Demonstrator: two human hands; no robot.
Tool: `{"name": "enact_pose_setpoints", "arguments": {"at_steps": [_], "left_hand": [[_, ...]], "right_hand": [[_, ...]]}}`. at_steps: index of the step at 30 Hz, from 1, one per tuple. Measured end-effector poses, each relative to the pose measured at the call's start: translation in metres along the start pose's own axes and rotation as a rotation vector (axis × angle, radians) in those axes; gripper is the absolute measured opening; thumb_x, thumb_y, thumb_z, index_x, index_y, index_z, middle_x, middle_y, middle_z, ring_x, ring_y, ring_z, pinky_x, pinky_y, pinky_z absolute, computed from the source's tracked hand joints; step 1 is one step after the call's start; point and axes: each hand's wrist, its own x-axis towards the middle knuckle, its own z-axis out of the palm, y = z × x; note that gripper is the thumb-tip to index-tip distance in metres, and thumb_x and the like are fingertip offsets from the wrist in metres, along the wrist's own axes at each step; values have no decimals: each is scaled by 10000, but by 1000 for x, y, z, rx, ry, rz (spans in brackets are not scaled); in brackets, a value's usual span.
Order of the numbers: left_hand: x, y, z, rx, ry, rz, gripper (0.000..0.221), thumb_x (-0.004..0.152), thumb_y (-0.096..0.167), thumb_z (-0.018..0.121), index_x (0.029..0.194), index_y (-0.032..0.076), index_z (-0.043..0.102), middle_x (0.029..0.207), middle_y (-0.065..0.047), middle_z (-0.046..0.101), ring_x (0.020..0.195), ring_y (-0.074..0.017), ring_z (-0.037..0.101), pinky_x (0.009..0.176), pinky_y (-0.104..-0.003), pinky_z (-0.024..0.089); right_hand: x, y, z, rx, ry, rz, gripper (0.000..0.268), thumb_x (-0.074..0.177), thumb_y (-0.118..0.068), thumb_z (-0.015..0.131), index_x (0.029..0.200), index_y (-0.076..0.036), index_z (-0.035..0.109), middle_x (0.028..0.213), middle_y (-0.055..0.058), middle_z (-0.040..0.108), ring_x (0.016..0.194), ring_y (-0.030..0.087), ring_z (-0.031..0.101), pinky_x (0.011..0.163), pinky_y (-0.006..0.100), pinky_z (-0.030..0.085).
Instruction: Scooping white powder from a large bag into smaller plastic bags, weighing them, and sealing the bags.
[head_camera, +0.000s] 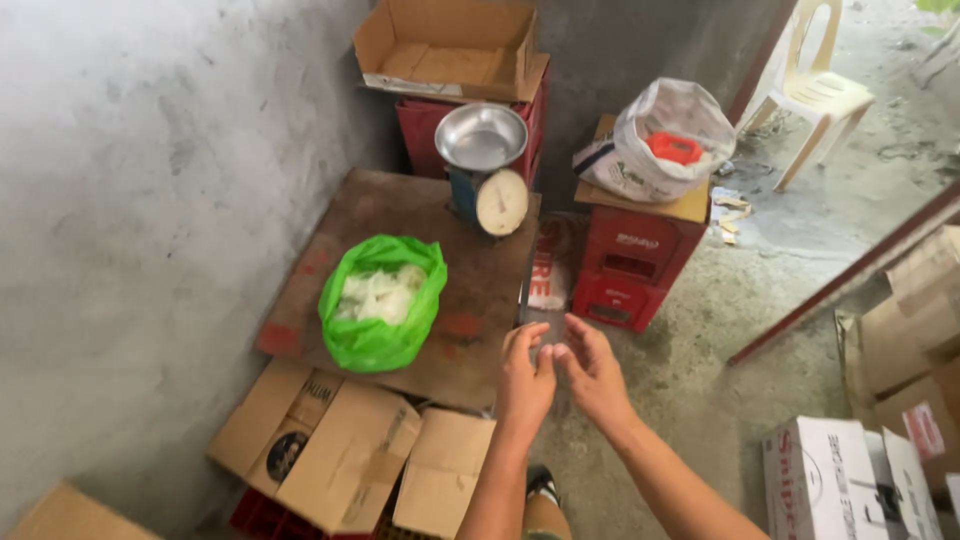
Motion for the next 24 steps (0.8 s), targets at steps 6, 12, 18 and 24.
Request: {"name": "enact_pose_setpoints", "arguments": {"at_steps": [6,12,18,24], "left_hand": [[106,-29,-10,0,71,-87,336,874,-25,649,1198,64,650,1214,-132,647,1052,-290,688,909,-384,563],[189,-55,-14,63,157,-63,308,879,-34,646,1177,43,661,1181,-144,664,1079,-323,674,925,-402,554],[234,-102,-20,230,309,-79,257,878,8,667,1133,33,669,1169,-165,684,1101,-364,652,946,-434,520],[249,-146,-11,412,498,-250,246,892,31,656,1137,42,686,1101,-183,697,1052,-396,653,913,-464,514]], "right_hand": [[109,-3,52,12,-108,24,470,973,-130,650,1417,-28,537,1342,138,621,1263,207,612,1045,335,499],[204,-12,89,-20,-239,35,438,988,-113,613,1413,-27,556,1292,119,669,1192,198,640,1021,319,501],[273,31,137,8,-420,-56,408,983,-96,609,1382,-13,581,1272,121,680,1159,199,668,995,316,528],[321,69,175,10,-690,-165,375,987,-91,607,1356,-28,615,1261,139,688,1144,220,687,985,329,541]]}}
